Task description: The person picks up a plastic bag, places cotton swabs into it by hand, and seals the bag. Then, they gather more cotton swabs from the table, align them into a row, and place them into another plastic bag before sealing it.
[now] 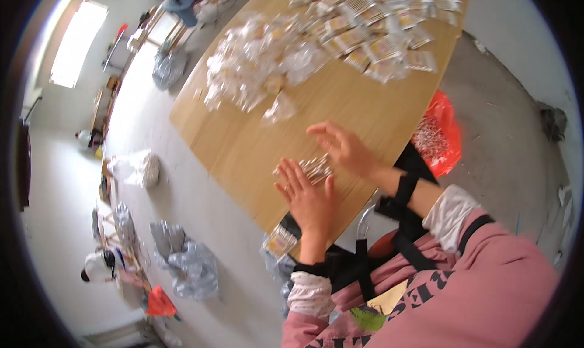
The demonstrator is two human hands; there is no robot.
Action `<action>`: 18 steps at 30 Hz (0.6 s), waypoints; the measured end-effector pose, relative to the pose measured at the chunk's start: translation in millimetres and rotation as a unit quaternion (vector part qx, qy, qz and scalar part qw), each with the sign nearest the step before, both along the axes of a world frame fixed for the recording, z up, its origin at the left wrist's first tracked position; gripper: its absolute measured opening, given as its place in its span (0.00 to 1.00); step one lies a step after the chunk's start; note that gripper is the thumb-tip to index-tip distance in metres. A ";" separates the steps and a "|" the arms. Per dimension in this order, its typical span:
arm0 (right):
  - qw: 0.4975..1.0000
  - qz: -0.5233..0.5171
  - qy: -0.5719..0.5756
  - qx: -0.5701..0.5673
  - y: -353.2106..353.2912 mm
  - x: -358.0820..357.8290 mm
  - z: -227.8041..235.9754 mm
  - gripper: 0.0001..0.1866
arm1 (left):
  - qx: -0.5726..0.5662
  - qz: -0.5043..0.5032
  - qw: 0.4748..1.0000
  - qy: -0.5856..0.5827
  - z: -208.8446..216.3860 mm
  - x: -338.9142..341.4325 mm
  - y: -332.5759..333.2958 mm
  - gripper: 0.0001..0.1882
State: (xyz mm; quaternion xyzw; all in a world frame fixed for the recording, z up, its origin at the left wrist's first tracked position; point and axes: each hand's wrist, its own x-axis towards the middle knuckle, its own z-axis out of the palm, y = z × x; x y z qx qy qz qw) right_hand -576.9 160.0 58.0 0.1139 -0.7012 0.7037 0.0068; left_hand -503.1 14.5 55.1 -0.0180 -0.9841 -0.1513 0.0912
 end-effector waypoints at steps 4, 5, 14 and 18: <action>0.994 -0.074 -0.044 -0.059 -7.8 24.4 -17.7 0.14 | -0.071 -0.046 0.996 -0.030 -6.8 -13.2 -19.7 0.46; 0.996 -0.075 -0.027 -0.033 -6.8 28.9 -14.9 0.14 | -0.083 -0.052 0.994 -0.039 -6.7 -14.1 -20.3 0.46; 0.997 -0.073 -0.006 -0.013 1.4 30.9 -12.4 0.15 | -0.138 -0.049 0.989 -0.013 7.2 3.0 3.8 0.45; 0.993 -0.093 -0.011 -0.070 -1.1 28.7 -23.4 0.14 | -0.129 -0.024 0.991 -0.030 3.1 2.3 13.7 0.48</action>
